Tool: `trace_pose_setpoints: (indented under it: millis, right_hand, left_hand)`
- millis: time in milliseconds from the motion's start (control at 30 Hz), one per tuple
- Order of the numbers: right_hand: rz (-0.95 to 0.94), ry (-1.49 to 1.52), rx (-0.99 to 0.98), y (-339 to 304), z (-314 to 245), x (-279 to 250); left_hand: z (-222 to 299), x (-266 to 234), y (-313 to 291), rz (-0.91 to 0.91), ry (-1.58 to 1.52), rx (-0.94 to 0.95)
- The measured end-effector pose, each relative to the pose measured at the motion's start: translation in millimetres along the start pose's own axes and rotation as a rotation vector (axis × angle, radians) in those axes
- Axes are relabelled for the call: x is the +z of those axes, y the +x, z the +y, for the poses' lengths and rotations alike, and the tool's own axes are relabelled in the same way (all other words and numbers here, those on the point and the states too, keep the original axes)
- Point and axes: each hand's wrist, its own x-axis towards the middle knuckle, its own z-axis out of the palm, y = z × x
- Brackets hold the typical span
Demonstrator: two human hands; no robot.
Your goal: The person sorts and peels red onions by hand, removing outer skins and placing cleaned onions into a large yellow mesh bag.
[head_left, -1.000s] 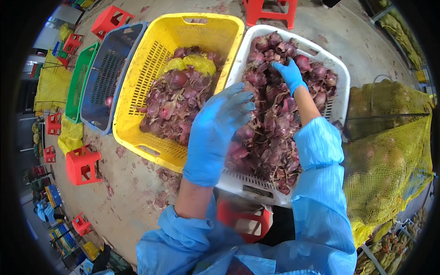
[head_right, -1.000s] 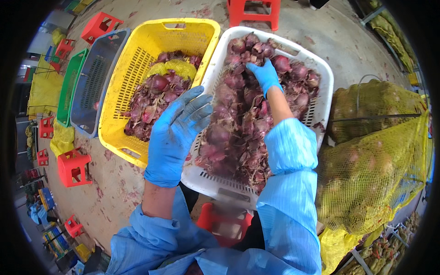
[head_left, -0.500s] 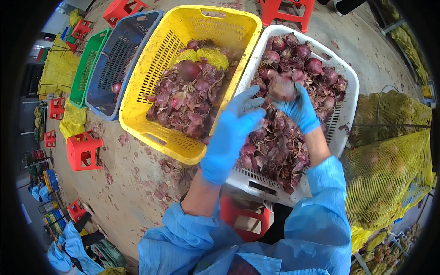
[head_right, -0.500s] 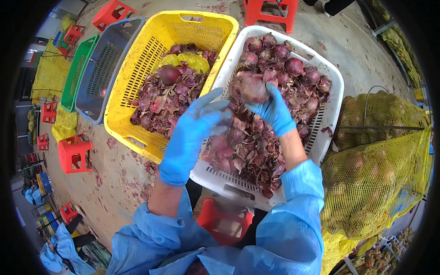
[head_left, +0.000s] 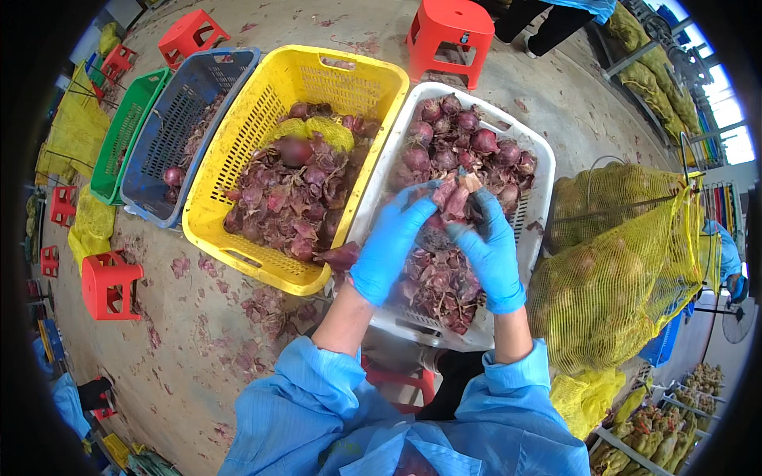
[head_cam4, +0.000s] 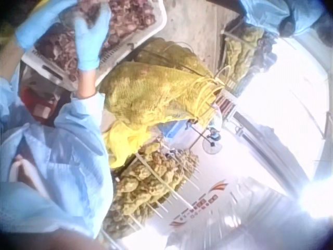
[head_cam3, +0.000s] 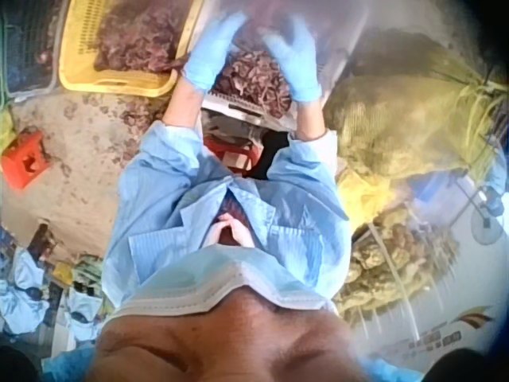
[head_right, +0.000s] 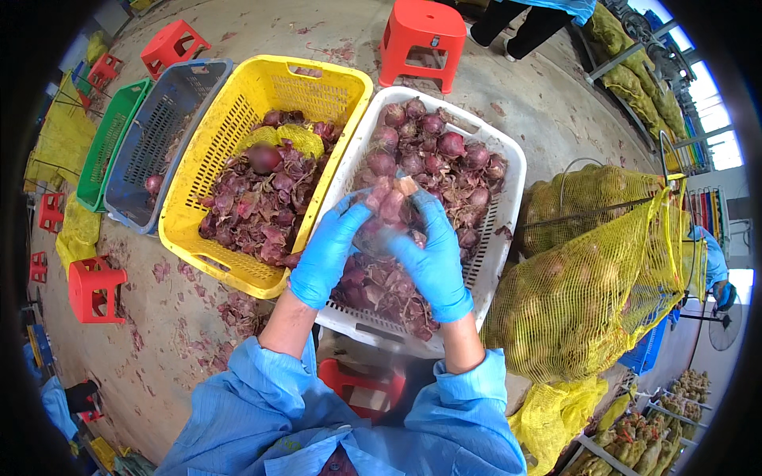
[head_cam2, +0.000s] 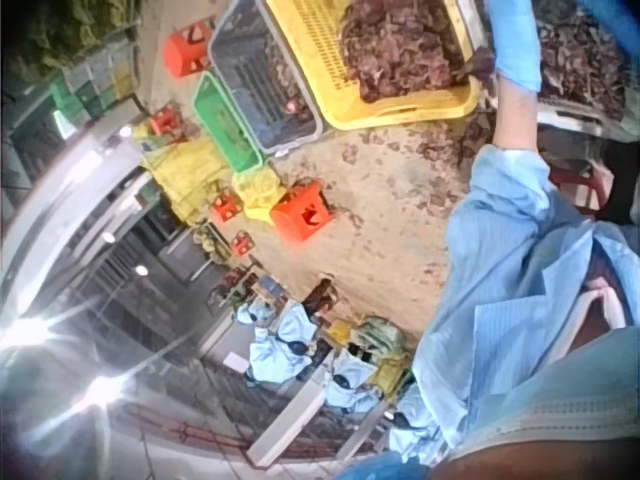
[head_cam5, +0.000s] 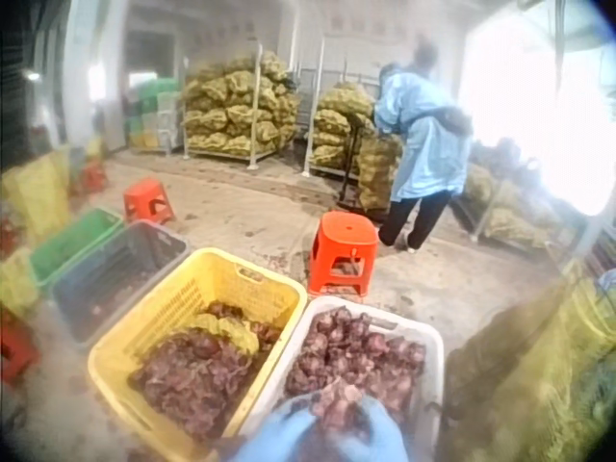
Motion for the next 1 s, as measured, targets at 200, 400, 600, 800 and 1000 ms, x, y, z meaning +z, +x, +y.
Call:
trace_pose_setpoints:
  millis: [200,400,600,800,1000]
  right_hand:
    - [0.152,0.168,0.123,-14.3,9.7,6.6]
    - [0.202,1.132,0.426,-14.8,35.6,-15.7]
    - [0.359,1.227,0.33,-15.6,79.6,-52.5]
    - [-0.084,0.152,0.049,-14.7,-0.6,-0.7]
    - [0.218,0.462,0.178,-10.4,9.9,-2.3]
  left_hand:
    - [-8.1,4.2,-0.4,0.032,0.369,0.182]
    - [-1.7,5.8,-2.3,-0.016,0.252,0.245]
    - [-8.1,0.5,7.7,-0.101,0.011,0.155]
    - [-3.1,20.2,-4.2,-0.011,0.352,0.198]
    - [-21.0,11.7,10.2,-0.089,-0.408,-0.067]
